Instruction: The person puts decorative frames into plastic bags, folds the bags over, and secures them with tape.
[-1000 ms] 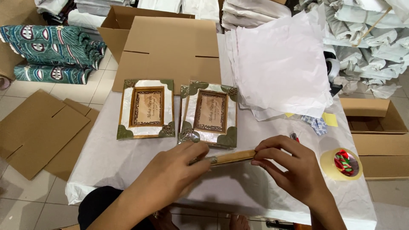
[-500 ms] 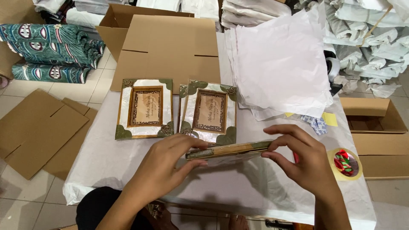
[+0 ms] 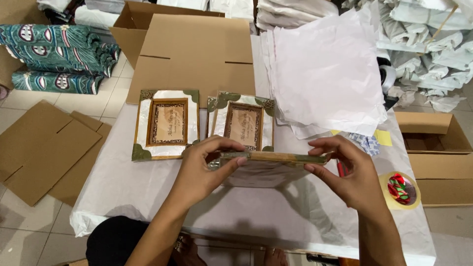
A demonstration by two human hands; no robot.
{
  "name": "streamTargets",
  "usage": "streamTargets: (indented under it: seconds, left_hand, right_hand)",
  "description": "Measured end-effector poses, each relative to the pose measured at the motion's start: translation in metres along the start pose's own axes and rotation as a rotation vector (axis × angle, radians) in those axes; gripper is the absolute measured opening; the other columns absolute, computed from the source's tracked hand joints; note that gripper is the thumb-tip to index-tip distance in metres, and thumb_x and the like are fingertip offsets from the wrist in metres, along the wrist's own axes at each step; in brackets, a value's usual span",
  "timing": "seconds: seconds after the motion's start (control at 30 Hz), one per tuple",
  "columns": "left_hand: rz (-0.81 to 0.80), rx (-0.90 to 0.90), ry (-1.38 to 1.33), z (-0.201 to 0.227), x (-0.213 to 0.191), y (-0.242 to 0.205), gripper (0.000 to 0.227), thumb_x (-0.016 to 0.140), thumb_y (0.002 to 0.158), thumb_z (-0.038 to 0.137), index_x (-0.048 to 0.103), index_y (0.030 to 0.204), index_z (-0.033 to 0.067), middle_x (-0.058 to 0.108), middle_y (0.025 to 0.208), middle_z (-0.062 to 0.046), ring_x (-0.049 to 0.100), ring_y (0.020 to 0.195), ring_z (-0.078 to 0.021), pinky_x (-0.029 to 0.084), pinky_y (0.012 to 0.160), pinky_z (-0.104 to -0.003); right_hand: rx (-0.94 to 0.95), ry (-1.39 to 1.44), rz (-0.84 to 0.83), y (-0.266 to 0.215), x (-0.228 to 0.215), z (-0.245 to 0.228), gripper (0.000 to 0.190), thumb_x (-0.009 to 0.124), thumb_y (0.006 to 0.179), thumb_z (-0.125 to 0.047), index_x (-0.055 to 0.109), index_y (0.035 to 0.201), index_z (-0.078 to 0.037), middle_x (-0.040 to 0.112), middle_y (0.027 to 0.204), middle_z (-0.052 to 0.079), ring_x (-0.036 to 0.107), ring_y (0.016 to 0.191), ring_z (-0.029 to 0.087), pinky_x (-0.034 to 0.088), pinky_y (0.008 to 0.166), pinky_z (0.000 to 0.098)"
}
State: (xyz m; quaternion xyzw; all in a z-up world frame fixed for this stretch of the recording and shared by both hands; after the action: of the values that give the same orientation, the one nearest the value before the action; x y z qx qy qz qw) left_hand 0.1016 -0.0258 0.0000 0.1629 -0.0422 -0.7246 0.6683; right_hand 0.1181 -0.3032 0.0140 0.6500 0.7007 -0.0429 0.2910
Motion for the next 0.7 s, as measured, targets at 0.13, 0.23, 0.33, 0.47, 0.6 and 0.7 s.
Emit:
streamTargets:
  seconds: [0.13,0.23,0.33,0.47,0.6,0.7]
  left_hand:
    - [-0.03,0.141,0.059,0.011,0.008,-0.001,0.03,0.073,0.089,0.016,0.073,0.117,0.0045,0.073,0.11,-0.02,0.07,0.11,-0.0435,0.056,0.094,-0.055]
    - [-0.048,0.251,0.183,0.023,0.015,-0.002,0.032,0.07,0.091,0.015,0.071,0.122,0.0073,0.071,0.115,-0.019,0.067,0.113,-0.045,0.054,0.094,-0.056]
    - [-0.034,0.249,0.21,0.01,0.018,0.0,0.03,0.072,0.091,0.011,0.073,0.121,0.0089,0.072,0.111,-0.016,0.07,0.108,-0.0426,0.056,0.092,-0.052]
    - [0.106,0.12,0.154,-0.014,0.009,0.0,0.024,0.072,0.093,0.015,0.076,0.117,0.0118,0.071,0.099,-0.014,0.07,0.1,-0.0366,0.055,0.091,-0.051]
    - [0.181,-0.057,0.047,-0.05,0.011,-0.009,0.025,0.074,0.092,0.013,0.076,0.116,0.0068,0.072,0.102,-0.016,0.069,0.103,-0.0373,0.053,0.094,-0.05]
    - [0.198,-0.182,0.002,-0.086,0.014,-0.019,0.031,0.076,0.091,0.014,0.074,0.12,0.0059,0.074,0.107,-0.02,0.069,0.109,-0.0385,0.051,0.096,-0.052]
  right_hand:
    - [-0.006,-0.001,-0.05,0.004,0.003,-0.006,0.042,0.085,0.073,0.001,0.076,0.114,-0.002,0.075,0.099,0.014,0.069,0.096,0.024,0.055,0.088,0.0398]
    - [0.011,0.08,-0.06,0.003,0.005,0.004,0.037,0.075,0.084,-0.003,0.074,0.121,-0.001,0.074,0.107,0.015,0.069,0.103,0.025,0.054,0.092,0.0409]
    - [0.082,0.215,-0.093,-0.002,0.016,0.03,0.051,0.073,0.087,-0.013,0.064,0.136,-0.003,0.07,0.12,0.017,0.064,0.117,0.027,0.049,0.102,0.0441]
    - [0.239,0.346,-0.134,-0.011,0.044,0.078,0.071,0.083,0.081,-0.008,0.054,0.144,0.004,0.068,0.123,0.023,0.062,0.119,0.034,0.046,0.111,0.0511]
    - [0.346,0.338,-0.077,-0.003,0.051,0.107,0.053,0.076,0.092,-0.015,0.059,0.139,0.003,0.072,0.11,0.018,0.067,0.11,0.027,0.05,0.106,0.0472]
    - [0.35,0.233,-0.129,0.01,0.064,0.114,0.043,0.073,0.095,-0.02,0.066,0.134,-0.003,0.076,0.109,0.021,0.072,0.108,0.032,0.052,0.103,0.0492]
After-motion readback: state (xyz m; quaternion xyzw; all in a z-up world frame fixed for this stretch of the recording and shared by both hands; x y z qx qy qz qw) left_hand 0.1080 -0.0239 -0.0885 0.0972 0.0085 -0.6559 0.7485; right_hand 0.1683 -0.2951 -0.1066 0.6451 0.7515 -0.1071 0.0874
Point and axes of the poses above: each hand's wrist, its own y-axis towards the middle knuckle, its own x-axis out of the palm, z = x × y, the point moved 7 cm from there along y, towards the middle knuckle
